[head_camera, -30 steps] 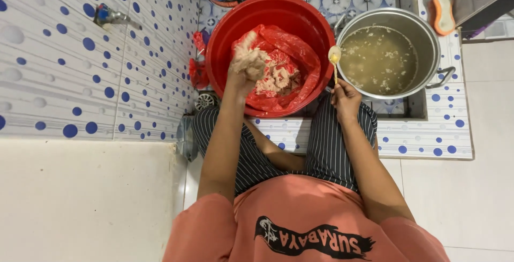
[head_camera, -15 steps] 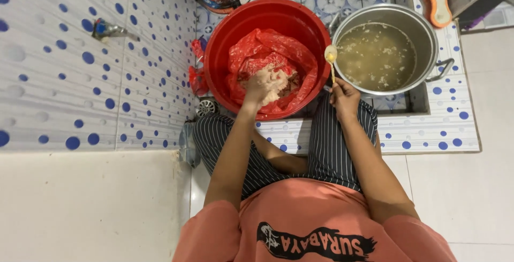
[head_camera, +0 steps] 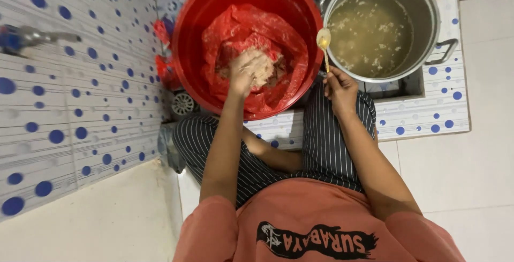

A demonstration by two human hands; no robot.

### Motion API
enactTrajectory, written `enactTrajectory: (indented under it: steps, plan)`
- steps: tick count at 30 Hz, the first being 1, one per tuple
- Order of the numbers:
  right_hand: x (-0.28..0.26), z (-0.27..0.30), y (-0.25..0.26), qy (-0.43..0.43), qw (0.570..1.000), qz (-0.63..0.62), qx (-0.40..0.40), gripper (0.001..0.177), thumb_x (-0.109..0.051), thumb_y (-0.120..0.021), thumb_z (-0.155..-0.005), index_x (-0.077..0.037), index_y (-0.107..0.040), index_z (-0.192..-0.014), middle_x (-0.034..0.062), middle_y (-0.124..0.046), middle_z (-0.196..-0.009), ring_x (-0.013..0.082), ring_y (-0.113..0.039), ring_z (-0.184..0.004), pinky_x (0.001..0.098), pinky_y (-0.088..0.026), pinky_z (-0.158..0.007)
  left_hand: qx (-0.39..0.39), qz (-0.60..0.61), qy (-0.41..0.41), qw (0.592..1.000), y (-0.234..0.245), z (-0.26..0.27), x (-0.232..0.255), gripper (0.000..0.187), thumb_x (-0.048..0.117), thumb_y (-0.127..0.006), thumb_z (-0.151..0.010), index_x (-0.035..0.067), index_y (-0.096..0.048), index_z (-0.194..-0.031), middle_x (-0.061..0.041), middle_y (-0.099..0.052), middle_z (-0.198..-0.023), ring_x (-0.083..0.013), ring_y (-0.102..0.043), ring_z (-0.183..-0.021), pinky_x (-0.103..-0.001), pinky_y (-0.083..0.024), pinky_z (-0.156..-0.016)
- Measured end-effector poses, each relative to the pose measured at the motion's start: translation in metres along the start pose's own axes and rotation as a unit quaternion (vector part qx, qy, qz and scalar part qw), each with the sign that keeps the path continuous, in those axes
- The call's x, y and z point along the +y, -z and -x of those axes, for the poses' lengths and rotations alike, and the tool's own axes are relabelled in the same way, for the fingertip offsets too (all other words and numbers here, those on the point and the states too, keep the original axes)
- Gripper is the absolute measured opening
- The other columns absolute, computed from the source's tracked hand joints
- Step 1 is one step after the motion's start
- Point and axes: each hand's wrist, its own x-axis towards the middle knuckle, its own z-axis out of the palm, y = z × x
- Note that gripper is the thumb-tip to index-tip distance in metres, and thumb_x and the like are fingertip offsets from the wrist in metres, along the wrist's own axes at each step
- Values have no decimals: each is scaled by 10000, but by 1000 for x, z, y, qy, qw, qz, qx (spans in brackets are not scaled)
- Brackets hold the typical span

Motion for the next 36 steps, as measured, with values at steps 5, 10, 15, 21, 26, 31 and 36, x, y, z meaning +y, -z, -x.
enactTrajectory:
  steps: [5,10,15,21,26,31,36]
  plan:
    - [3,-5,-1,2,1000,21,-7,224,-21,-640,-1019,45,-694,-1226,138,-682,-751,152,-583,-422,225,-410,-330,-76,64,25,995,-4,-12,-6,232,-38,-850,-809,52,-659,-906,-163,-689,-646,-149,-509,-359,-306,-392,-226]
    - [15,-10,3,9,998,60,-14,225,-10,-645,-1024,40,-706,-1235,146,-680,-749,157,-582,-427,231,-410,-336,-11,-82,-15,996,-14,-11,-3,268,94,-915,-703,76,-651,-747,-95,-651,-708,-115,-511,-607,-334,-403,-475]
    - [-5,-6,-7,-14,995,96,-33,248,-102,-640,-1028,-16,-717,-1248,50,-651,-748,67,-482,-442,200,-310,-386,-86,-108,65,988,-5,-21,13,413,371,-795,-809,148,-685,-1139,-113,-611,-1335,-305,-592,-1278,-500,-475,-1123]
    - [-10,-6,-10,-24,995,97,-15,267,-130,-671,-1016,-20,-722,-1254,35,-661,-759,63,-487,-448,203,-275,-373,-146,-173,8,974,-18,-13,46,124,242,-711,-907,122,-699,-933,-95,-749,-1042,-221,-764,-981,-341,-677,-872]
    - [-15,-4,-13,-19,995,95,-25,247,-82,-647,-1047,-6,-710,-1273,33,-650,-768,69,-488,-461,215,-315,-388,-89,-153,0,984,-15,-13,32,219,119,-867,-784,144,-661,-853,-40,-658,-824,-146,-683,-692,-240,-615,-401]
    - [-13,-4,-11,-14,994,105,-31,267,-117,-659,-1050,-8,-699,-1290,29,-650,-780,73,-492,-468,215,-318,-382,-114,-91,-42,988,-17,-16,36,310,66,-843,-780,114,-547,-702,-32,-640,-701,-161,-719,-733,-312,-649,-692]
    - [-12,-5,-11,-25,993,112,-21,269,-102,-660,-1039,-8,-700,-1289,42,-653,-783,81,-499,-470,218,-322,-378,-171,66,-50,982,-14,-23,29,378,260,-652,-927,204,-437,-621,67,-349,-638,-114,-395,-615,-300,-491,-734]
